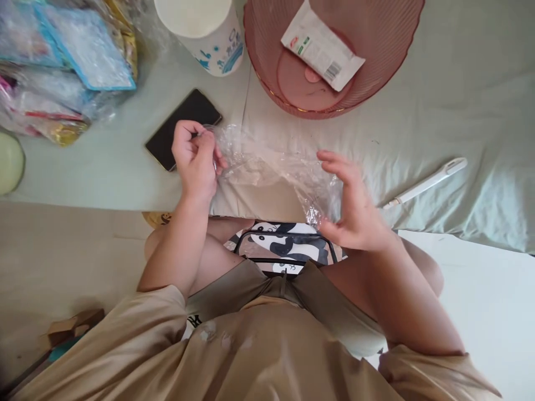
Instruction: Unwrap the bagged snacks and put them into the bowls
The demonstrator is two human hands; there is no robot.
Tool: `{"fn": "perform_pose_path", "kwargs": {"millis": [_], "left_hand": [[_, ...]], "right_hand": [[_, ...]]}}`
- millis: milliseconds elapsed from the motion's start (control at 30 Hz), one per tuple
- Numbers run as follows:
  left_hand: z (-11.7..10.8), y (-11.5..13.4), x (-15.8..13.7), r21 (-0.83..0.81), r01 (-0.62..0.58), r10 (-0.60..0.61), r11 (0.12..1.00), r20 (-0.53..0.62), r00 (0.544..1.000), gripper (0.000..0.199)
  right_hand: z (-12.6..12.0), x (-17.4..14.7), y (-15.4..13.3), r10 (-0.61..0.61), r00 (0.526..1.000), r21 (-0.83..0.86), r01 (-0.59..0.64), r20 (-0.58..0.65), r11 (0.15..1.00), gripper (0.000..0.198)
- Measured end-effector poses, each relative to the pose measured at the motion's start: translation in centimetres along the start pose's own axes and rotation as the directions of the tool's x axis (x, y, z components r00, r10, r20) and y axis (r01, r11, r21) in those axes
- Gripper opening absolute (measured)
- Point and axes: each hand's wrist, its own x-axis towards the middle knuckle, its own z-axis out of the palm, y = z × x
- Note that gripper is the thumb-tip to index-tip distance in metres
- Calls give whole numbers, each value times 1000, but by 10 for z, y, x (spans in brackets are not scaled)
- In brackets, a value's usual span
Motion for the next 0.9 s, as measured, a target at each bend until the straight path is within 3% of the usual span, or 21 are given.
{"fn": "perform_pose_path", "kwargs": {"millis": [67, 167, 267, 400, 533, 600, 700, 767, 833, 900], "left_hand": [[-1, 2, -3, 10, -12, 12, 1000, 29, 999, 24], [-2, 4, -9, 27, -8, 7, 1000, 32, 999, 21], [-6, 5, -17, 83, -38, 37, 996, 25, 999, 19], [-14, 6, -28, 271, -168, 156, 948, 65, 986, 19], [-16, 2, -29, 462, -327, 284, 824, 161, 945, 34], [-12, 1, -29, 480, -387, 305, 788, 242, 921, 42], [-3, 9, -35, 371, -438, 293, 819, 387, 875, 44], [2, 21, -44, 240, -455, 307, 858, 471, 827, 42], [3, 35, -52, 97, -455, 346, 885, 516, 783, 42], [2, 49, -57, -84, -436, 416, 896, 502, 758, 53]], "right_hand": [[10, -1, -3, -65, 994, 41, 69, -82, 997, 55], [20, -2, -4, 100, 960, 34, -94, -261, 995, 11], [18, -4, 1, 296, 910, 89, -282, -290, 955, 19], [7, -5, 4, 361, 910, -51, -378, -204, 924, 22], [-1, -8, -5, 298, 948, -319, -318, -110, 893, 51], [-2, -9, -10, 203, 976, -315, -170, 75, 934, 62], [1, -9, -17, 28, 937, -133, 19, 348, 991, 68], [6, -7, -22, 3, 941, -19, 4, 337, 1000, 73], [12, -4, -27, 80, 962, 67, -100, 261, 993, 77], [17, -2, -31, 195, 955, 163, -233, 221, 959, 69]]}}
